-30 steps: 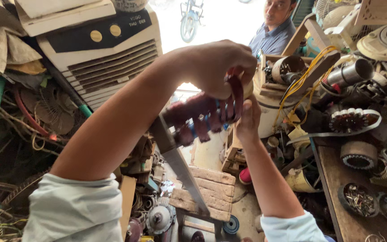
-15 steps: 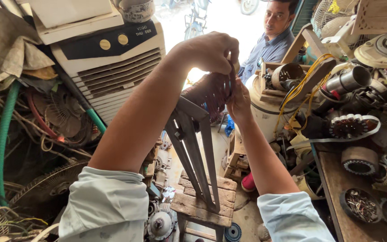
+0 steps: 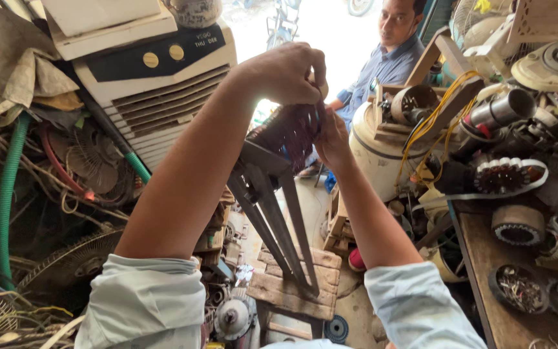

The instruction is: The person winds copper wire around a motor stator core using a hand crank, then secures the winding with a thin string. The person rotates the stator to align the wire and ties off the string to hold the coil in place.

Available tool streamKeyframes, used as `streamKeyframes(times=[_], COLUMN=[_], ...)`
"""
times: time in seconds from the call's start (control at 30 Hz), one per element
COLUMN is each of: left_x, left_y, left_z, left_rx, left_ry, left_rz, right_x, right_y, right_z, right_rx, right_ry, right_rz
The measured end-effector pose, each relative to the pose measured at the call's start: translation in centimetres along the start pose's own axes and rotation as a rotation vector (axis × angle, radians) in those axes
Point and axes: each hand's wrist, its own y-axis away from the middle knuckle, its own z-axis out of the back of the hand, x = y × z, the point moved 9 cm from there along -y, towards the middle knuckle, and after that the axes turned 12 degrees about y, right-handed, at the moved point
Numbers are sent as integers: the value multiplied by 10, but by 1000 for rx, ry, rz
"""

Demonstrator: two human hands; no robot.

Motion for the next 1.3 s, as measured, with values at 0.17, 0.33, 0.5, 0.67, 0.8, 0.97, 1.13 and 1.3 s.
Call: streamKeyframes(times=[0.17, 0.33, 0.5, 0.67, 0.8, 0.97, 1.13, 1.3], left_x=[3, 3, -19, -46, -54, -78, -104, -124], left_y=[9, 26, 61, 123, 162, 190, 221, 236], left_z=[0, 7, -4, -12, -14, -27, -37, -45], left_rx=[-46, 142, 115, -181, -351, -362, -383, -417], left_ry=[-109, -57, 196, 235, 279, 401, 410, 470], left_rz=[197, 164, -138, -283, -260, -243, -204, -297], right_x=[-20, -20, -35, -41, -52, -65, -40, -9], right_y=[-8, -6, 18, 48, 66, 95, 120, 145], right_z=[-10, -15, 12, 16, 18, 21, -11, -42], right_rx=[29, 185, 155, 266, 315, 278, 395, 426], right_ry=[-38, -88, 4, 117, 80, 36, -23, -63], right_rz=[-197, -126, -123, -80, -98, -110, -126, -218])
